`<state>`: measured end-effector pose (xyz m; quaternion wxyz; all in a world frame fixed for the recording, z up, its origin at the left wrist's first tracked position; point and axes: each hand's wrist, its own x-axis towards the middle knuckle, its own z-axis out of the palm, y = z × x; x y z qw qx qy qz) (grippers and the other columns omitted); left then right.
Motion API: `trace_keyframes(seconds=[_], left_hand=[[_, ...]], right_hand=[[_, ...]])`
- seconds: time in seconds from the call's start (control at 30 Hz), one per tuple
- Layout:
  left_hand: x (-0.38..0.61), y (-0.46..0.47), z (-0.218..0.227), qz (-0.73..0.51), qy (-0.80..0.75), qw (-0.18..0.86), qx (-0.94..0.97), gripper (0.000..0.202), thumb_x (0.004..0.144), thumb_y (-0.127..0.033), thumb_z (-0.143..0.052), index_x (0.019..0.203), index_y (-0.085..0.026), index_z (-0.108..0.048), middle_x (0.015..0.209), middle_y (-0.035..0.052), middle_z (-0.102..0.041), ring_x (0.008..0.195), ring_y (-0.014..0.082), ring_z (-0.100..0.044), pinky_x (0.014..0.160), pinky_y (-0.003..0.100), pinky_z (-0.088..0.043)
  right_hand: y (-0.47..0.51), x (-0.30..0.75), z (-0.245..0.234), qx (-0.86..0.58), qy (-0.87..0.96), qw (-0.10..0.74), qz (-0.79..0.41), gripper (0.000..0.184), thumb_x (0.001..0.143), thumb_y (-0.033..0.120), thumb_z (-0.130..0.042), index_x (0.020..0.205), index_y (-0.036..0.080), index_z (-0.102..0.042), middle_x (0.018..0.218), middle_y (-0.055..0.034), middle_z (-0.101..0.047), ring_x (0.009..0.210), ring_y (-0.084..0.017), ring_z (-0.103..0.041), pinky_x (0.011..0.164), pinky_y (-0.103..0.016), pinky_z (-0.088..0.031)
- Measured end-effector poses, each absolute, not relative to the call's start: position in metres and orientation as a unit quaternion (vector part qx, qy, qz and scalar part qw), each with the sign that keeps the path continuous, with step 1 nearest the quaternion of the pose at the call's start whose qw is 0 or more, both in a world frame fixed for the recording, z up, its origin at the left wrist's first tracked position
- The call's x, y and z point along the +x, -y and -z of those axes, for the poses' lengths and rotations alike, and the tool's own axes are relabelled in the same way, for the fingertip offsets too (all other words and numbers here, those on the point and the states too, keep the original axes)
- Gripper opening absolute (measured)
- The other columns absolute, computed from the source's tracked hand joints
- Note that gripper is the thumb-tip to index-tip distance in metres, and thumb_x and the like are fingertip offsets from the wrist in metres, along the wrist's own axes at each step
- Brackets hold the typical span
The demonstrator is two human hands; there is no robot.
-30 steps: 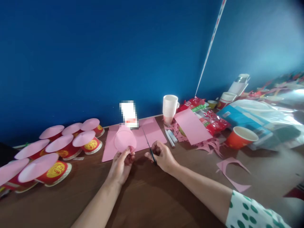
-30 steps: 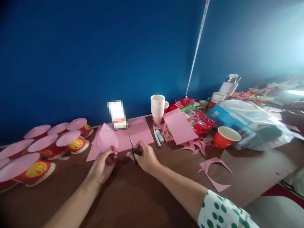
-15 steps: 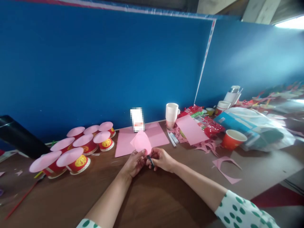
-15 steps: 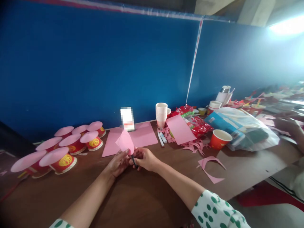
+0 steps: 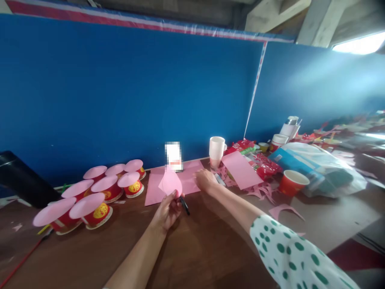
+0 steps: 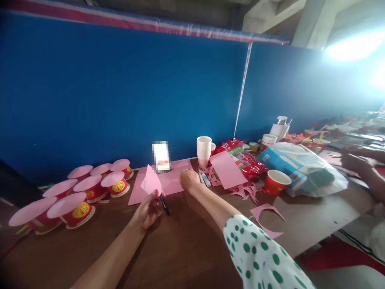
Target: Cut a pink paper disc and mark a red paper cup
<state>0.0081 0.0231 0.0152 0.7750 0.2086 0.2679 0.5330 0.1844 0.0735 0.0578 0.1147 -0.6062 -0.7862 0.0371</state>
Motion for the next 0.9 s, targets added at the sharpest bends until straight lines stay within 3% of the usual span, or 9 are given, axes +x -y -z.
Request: trace_keyframes(seconds=[0.1, 0.3, 0.4, 0.6, 0.8, 0.9], left_hand=[[0.008, -0.023, -0.016, -0.529, -0.276, 0.772, 0.217, 0.009, 0.072, -0.015, -0.063, 0.066, -0.011, -0.057, 0.066, 0.004, -0.063, 0.047, 0.0054, -0.055, 0.042, 0.012, -0.046], [0.009, -0.027, -0.012, -0.525, -0.278, 0.774, 0.221, 0.007, 0.071, -0.014, -0.064, 0.068, -0.01, -0.06, 0.07, 0.0067, -0.065, 0.054, 0.0077, -0.059, 0.045, 0.012, -0.048], [0.01, -0.027, -0.01, -0.518, -0.286, 0.772, 0.231, 0.007, 0.07, -0.015, -0.065, 0.071, -0.01, -0.061, 0.07, 0.0061, -0.066, 0.053, 0.0073, -0.059, 0.045, 0.012, -0.048], [0.011, -0.026, -0.011, -0.528, -0.29, 0.763, 0.235, 0.009, 0.068, -0.016, -0.068, 0.071, -0.012, -0.061, 0.067, 0.0036, -0.067, 0.053, 0.0073, -0.059, 0.045, 0.011, -0.047], [0.011, -0.025, -0.011, -0.512, -0.291, 0.768, 0.254, 0.011, 0.068, -0.018, -0.067, 0.072, -0.01, -0.061, 0.07, 0.0056, -0.067, 0.054, 0.0076, -0.059, 0.044, 0.011, -0.047], [0.011, -0.024, -0.012, -0.506, -0.285, 0.773, 0.255, 0.01, 0.069, -0.017, -0.067, 0.072, -0.01, -0.061, 0.07, 0.0054, -0.067, 0.054, 0.0071, -0.059, 0.044, 0.011, -0.047]], right_hand=[[-0.079, 0.174, -0.046, -0.597, 0.799, 0.074, 0.001, 0.024, 0.087, 0.028, -0.051, 0.107, 0.015, -0.055, 0.111, -0.0077, -0.055, 0.097, -0.02, -0.055, 0.083, -0.04, -0.045], [-0.068, 0.2, -0.032, -0.617, 0.784, 0.04, 0.052, 0.024, 0.082, 0.012, -0.046, 0.096, 0.017, -0.065, 0.11, -0.0143, -0.058, 0.112, -0.03, -0.041, 0.088, -0.039, -0.036], [-0.071, 0.227, -0.044, -0.637, 0.768, 0.019, 0.062, 0.021, 0.078, 0.012, -0.051, 0.091, 0.013, -0.067, 0.109, -0.0156, -0.059, 0.111, -0.031, -0.041, 0.087, -0.039, -0.037], [-0.078, 0.255, -0.075, -0.673, 0.735, 0.038, 0.076, 0.024, 0.085, 0.016, -0.045, 0.094, 0.012, -0.066, 0.099, -0.0165, -0.063, 0.103, -0.027, -0.048, 0.081, -0.031, -0.038], [-0.075, 0.244, -0.062, -0.657, 0.752, 0.039, 0.047, 0.019, 0.073, 0.014, -0.062, 0.091, 0.011, -0.067, 0.104, -0.0158, -0.062, 0.105, -0.028, -0.048, 0.084, -0.032, -0.038], [-0.071, 0.245, -0.063, -0.659, 0.749, 0.055, 0.035, 0.02, 0.077, 0.013, -0.057, 0.095, 0.009, -0.066, 0.106, -0.0188, -0.061, 0.107, -0.03, -0.047, 0.086, -0.035, -0.037]])
